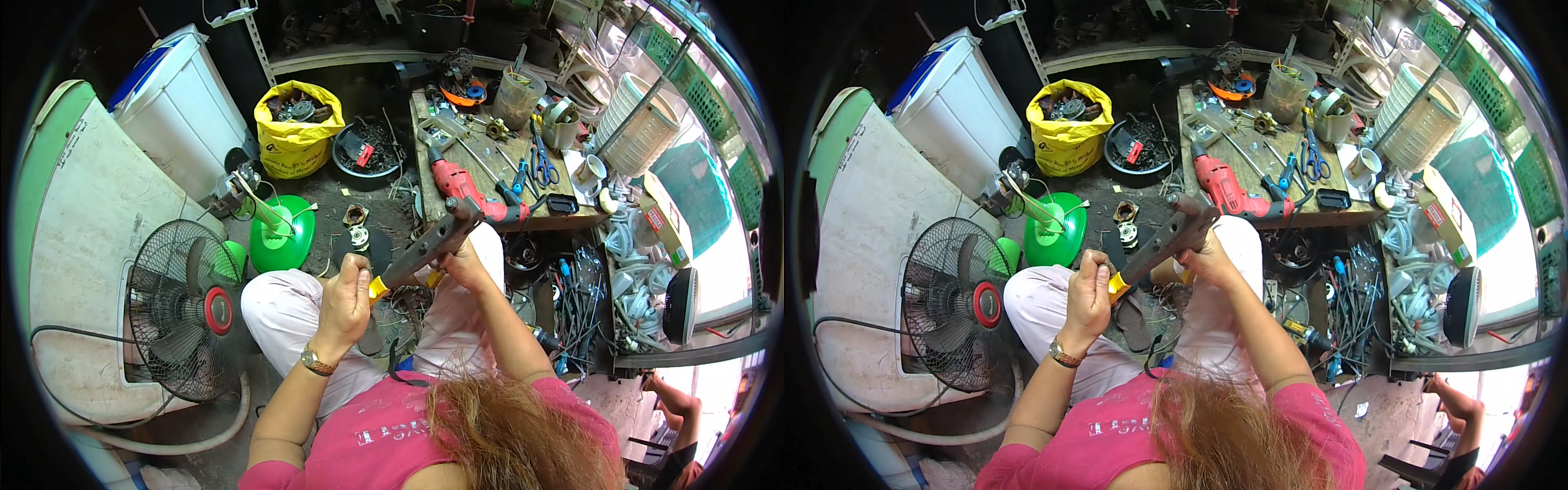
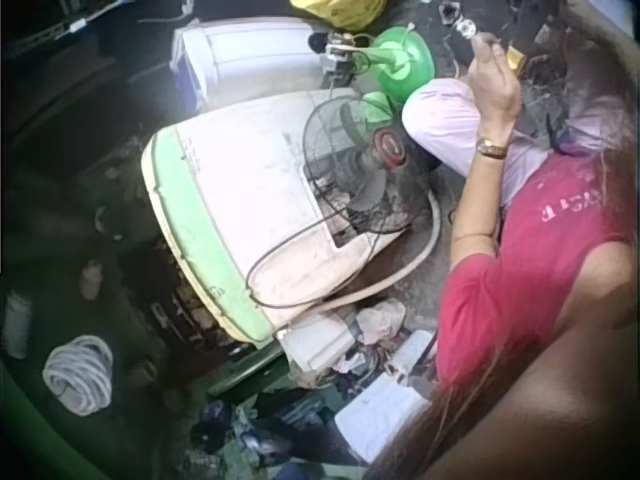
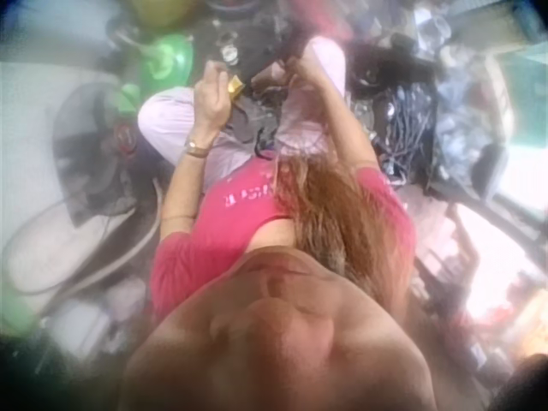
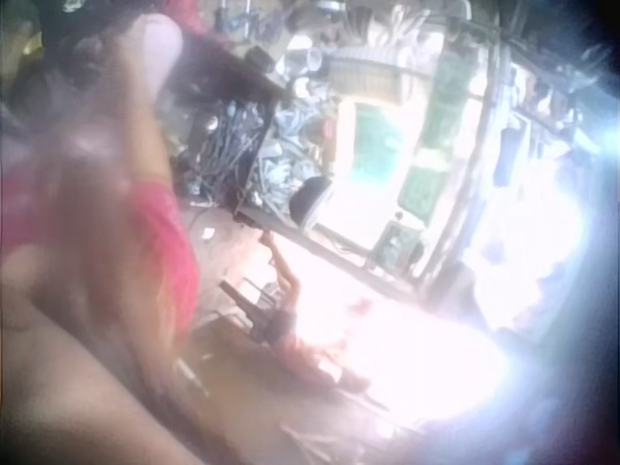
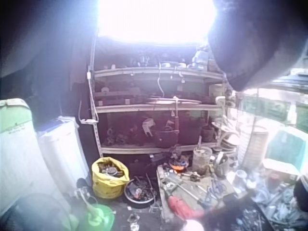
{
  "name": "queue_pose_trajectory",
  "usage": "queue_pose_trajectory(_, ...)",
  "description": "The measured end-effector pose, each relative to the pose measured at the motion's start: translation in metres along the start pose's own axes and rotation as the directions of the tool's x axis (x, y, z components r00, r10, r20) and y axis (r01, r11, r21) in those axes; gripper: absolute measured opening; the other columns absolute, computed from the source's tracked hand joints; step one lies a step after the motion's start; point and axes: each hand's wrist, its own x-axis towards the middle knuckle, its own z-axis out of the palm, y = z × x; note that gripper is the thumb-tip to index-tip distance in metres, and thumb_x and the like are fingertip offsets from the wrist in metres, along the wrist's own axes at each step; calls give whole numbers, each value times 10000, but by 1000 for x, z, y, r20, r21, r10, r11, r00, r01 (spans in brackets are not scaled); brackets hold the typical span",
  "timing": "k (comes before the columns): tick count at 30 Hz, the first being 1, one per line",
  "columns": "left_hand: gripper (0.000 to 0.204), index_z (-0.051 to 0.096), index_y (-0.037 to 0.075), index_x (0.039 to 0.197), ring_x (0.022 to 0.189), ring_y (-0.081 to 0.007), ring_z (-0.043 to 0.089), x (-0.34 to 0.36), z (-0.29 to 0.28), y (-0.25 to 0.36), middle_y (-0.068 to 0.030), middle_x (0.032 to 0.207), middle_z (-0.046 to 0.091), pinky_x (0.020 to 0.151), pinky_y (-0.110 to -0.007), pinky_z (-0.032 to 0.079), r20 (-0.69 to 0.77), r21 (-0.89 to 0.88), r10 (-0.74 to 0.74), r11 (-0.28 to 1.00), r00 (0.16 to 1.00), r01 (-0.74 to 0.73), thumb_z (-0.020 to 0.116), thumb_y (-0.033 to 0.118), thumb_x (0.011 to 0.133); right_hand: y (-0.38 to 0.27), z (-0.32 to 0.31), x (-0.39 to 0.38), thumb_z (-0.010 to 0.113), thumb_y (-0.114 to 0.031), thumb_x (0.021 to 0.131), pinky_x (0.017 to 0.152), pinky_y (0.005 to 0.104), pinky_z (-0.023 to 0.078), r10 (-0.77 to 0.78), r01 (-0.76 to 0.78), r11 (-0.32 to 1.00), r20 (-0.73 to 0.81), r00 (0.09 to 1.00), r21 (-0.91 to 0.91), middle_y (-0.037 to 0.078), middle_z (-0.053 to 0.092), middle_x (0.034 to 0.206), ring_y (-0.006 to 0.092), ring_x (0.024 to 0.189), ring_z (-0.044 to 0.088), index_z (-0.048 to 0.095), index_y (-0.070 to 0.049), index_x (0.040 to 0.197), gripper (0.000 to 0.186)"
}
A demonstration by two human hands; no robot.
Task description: The person uses a drill on a motor component and then manipulates wires and small metal parts by hand and with a yellow-handled tool.
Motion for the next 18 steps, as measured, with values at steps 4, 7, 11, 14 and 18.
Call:
queue_pose_trajectory(4,77,491,33,963,583,-333,589,0,11,4,-154,666,566,532,-419,419,-10,-19,-20,1000,1000,20,450,98,964,-12,-12,-8,697,-622,734,510,205,387,6,-6,1000,25,1000,-4,-34,574,779,41,602,494,525,-69,1192,738)
queue_pose_trajectory(7,110,490,35,957,552,-297,565,0,24,-7,-136,683,559,537,-411,422,-119,-15,-37,999,992,35,430,125,978,-31,-5,-8,699,-479,827,551,222,424,85,-91,990,-55,995,-110,-16,585,801,53,637,517,517,-48,1213,607)
queue_pose_trajectory(11,185,486,87,972,655,-177,563,-9,37,-64,-55,760,559,610,-342,464,-170,-499,-501,786,848,365,374,227,1017,-105,76,0,677,-209,857,872,383,477,137,-92,845,47,989,-527,235,566,1131,302,1014,600,291,79,1386,715)
queue_pose_trajectory(14,258,469,125,1005,642,-105,541,0,60,-46,-2,799,538,551,-245,470,-11,-890,-803,280,596,360,298,315,1039,-112,91,4,694,-202,815,890,430,479,68,137,621,227,971,-772,360,472,1197,416,1050,573,182,160,1391,852)
queue_pose_trajectory(18,364,472,102,1170,773,-128,587,-25,75,-88,-56,967,595,625,-245,487,230,-883,-643,179,731,435,274,375,1032,-117,109,19,682,-220,808,820,432,520,90,249,378,303,949,-892,374,471,1193,436,984,592,165,197,1388,882)
